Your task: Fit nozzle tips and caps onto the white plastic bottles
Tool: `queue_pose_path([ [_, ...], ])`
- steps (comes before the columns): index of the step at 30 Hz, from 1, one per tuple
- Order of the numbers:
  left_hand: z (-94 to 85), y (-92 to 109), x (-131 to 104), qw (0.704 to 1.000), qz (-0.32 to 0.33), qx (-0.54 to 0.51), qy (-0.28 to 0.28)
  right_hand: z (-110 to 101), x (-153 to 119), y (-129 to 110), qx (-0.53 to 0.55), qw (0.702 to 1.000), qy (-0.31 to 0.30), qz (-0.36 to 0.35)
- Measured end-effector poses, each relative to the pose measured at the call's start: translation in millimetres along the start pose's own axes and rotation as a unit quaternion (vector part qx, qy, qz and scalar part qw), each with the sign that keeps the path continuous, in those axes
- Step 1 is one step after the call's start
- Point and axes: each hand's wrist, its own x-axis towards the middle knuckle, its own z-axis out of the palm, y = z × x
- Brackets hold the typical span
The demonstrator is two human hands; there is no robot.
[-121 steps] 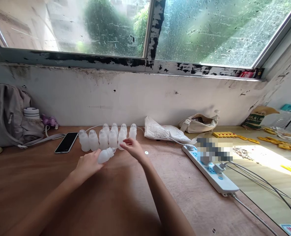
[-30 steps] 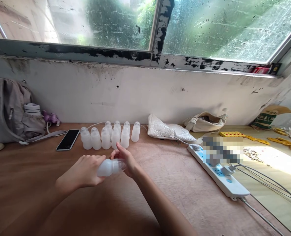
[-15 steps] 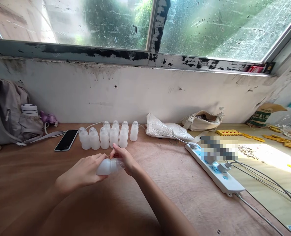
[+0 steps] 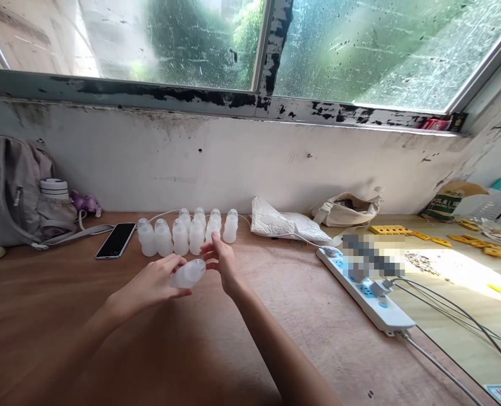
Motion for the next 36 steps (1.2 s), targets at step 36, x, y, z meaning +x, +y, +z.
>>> queue_pose_path([
  [36,-101.6,-11.4,48.6,0.906,0.032,0.041,0.421,-28.3,40.0,102.1,-0.145,0.987,0.056,-0.045],
])
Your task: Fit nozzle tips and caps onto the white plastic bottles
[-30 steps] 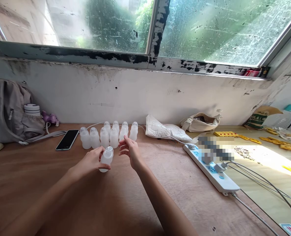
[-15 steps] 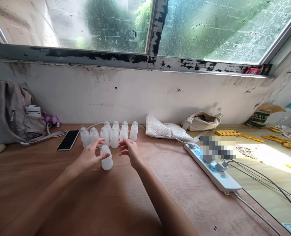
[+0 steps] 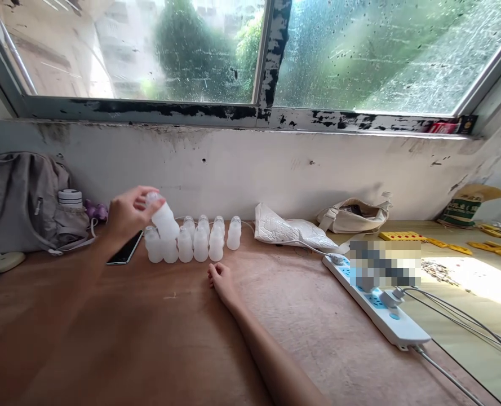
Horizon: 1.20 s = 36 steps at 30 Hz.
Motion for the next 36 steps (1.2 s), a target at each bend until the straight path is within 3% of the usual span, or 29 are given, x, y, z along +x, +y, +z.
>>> queue_pose_path([
  [3,7.6,-17.2,51.2,0.996,0.018,0.081,0.014,-0.5,0.4,1.7,-0.018,1.0,0.001,-0.011],
  [7,41.7,-48.6,83.7,0.984,-0.053,0.137,-0.103,-0.6,-0.1,2.5,-0.035,0.999,0.002,-0.024],
  [9,59.8,-62.4,81.3,0.97,-0.06,0.138,-0.19,-0.3,-0.3,3.3,-0.042,0.999,0.004,-0.03],
  [12,79.6,-78.0,65.2,0.956,-0.057,0.125,-0.258,-0.3,-0.6,4.6,-0.05,0.998,0.006,-0.035],
  [19,95.0,-95.8,38.2,0.922,-0.07,0.095,-0.369,-1.3,-1.7,5.9,-0.054,0.998,0.005,-0.035],
  [29,94.9,-96.5,31.1,0.924,-0.062,0.086,-0.367,-0.6,-0.2,5.8,-0.059,0.998,0.007,-0.031],
  [32,89.4,-89.5,33.1,0.94,-0.054,0.076,-0.329,-0.4,-1.1,4.1,-0.057,0.998,0.008,-0.031],
  [36,71.2,-65.0,28.5,0.97,-0.022,0.06,-0.233,-0.7,-3.2,4.3,-0.047,0.998,0.015,-0.031],
])
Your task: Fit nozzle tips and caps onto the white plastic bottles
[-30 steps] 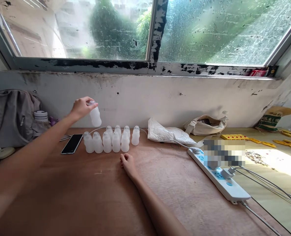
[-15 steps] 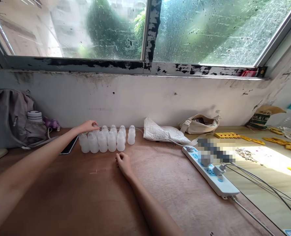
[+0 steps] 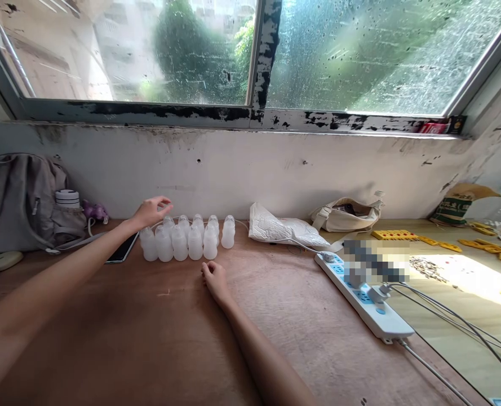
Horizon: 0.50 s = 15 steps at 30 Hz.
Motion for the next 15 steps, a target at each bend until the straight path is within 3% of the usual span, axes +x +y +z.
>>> queue_pose_path([
  [2,-3.8,14.8,-21.9,0.998,0.025,-0.01,0.05,0.2,-0.5,-2.8,0.009,1.0,0.008,0.0],
  [4,1.6,28.4,-56.2,0.986,0.095,-0.045,0.127,0.5,-1.0,-14.3,0.019,1.0,0.018,-0.002],
  [6,17.1,36.9,-98.4,0.98,0.137,-0.05,0.134,-0.1,-4.4,-39.2,0.044,0.999,0.028,-0.013],
  [9,48.6,33.8,-156.5,0.976,0.2,-0.017,0.081,-6.8,-25.9,-98.6,0.154,0.986,0.025,-0.063],
  [10,57.6,28.0,-170.1,0.977,0.201,0.002,0.072,-11.4,-39.7,-120.0,0.179,0.98,0.004,-0.084],
  [13,70.6,-2.6,-186.9,0.989,0.116,0.049,0.083,-32.7,-98.8,-169.9,0.202,0.97,-0.076,-0.113],
  [15,67.6,-30.7,-182.1,0.991,0.034,0.099,0.083,-50.9,-143.7,-184.5,0.2,0.974,-0.061,-0.088],
])
